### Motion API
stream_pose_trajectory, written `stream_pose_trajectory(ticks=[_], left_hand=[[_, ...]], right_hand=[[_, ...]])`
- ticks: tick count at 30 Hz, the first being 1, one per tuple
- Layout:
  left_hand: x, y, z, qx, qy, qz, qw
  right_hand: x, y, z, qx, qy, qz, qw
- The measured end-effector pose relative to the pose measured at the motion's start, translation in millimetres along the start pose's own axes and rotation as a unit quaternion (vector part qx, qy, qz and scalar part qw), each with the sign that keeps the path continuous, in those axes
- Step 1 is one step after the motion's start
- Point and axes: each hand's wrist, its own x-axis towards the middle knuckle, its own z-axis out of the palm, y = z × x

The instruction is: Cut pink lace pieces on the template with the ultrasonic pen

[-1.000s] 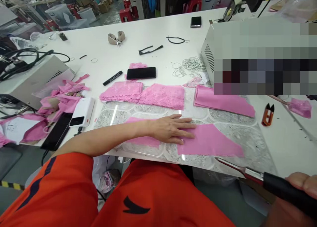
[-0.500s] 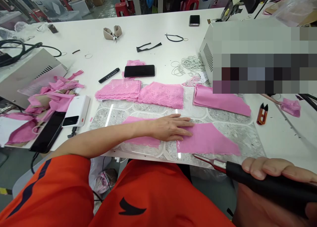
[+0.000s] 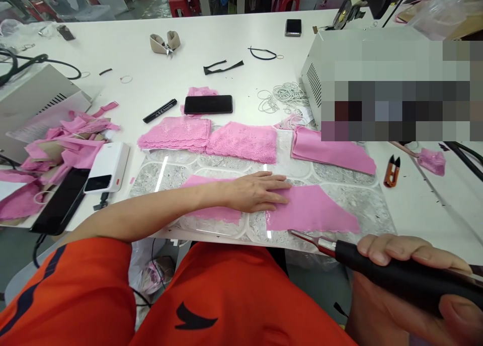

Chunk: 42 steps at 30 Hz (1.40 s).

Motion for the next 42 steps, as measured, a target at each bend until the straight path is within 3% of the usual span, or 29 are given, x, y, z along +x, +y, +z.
stream_pose_trajectory(ticks=[9,18,28,42], left_hand=[[0.8,-3.3,-0.2,0.006,-0.001,-0.001,1.0],[2.9,-3.2,7.0,0.011,0.037,-0.01,0.999],[2.6,-4.8,12.1,0.026,0.057,-0.006,0.998],[2.4,-0.8,14.8,0.052,0.065,-0.004,0.997]], right_hand=[[-1.5,0.5,-2.1,-0.01,0.008,0.003,1.0],[-1.1,1.2,-2.9,-0.009,-0.004,-0.008,1.0],[-2.5,-0.3,0.3,-0.033,0.032,0.015,0.999],[-1.5,-0.9,2.7,-0.019,0.013,0.001,1.0]])
